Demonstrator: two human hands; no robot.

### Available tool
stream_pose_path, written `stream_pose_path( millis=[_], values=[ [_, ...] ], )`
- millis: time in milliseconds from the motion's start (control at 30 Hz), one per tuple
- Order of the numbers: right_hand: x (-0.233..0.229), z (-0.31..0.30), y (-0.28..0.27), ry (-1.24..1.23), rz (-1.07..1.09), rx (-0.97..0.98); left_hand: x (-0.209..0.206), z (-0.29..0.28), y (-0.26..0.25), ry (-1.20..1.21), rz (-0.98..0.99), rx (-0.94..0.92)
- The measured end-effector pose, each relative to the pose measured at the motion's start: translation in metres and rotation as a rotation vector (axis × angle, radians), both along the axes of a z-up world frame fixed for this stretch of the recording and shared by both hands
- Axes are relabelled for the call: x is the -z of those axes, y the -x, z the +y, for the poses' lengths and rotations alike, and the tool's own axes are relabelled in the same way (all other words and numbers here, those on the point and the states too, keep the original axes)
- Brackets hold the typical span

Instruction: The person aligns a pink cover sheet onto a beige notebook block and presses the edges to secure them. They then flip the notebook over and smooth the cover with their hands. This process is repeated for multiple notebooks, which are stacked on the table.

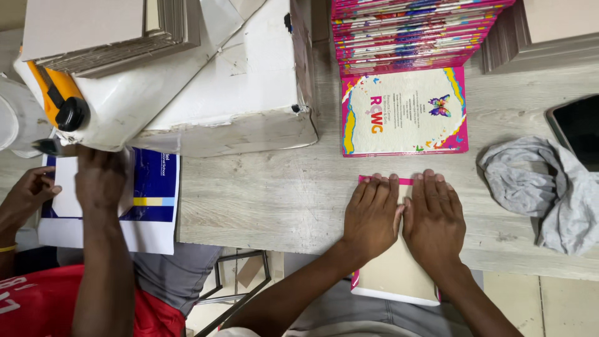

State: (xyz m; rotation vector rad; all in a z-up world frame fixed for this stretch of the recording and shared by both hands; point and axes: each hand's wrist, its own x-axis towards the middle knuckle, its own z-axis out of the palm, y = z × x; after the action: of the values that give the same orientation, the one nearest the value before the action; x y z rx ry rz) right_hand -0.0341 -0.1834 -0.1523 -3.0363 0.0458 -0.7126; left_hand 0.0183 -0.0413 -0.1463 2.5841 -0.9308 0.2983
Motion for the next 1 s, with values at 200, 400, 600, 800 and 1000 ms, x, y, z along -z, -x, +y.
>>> stream_pose_path(
  millis=[200,400,600,800,1000],
  values=[
    [-0.011,0.025,0.035,0.08,0.019,0.132,-0.015,0.026,-0.009,-0.064,-0.096,0.204],
    [-0.021,-0.004,0.081,-0.061,0.11,0.008,-0.016,0.043,0.005,-0.047,0.037,0.24],
    [0.035,-0.141,0.026,-0.265,0.003,0.227,-0.01,0.047,0.008,0.053,0.085,0.248],
    [0.051,-0.028,-0.042,-0.612,0.217,-0.063,0.012,0.048,0.004,0.037,0.11,0.216],
    [-0.002,-0.044,0.022,-0.473,0.553,-0.179,-0.011,0.049,-0.004,0.195,0.157,0.191]
  ],
)
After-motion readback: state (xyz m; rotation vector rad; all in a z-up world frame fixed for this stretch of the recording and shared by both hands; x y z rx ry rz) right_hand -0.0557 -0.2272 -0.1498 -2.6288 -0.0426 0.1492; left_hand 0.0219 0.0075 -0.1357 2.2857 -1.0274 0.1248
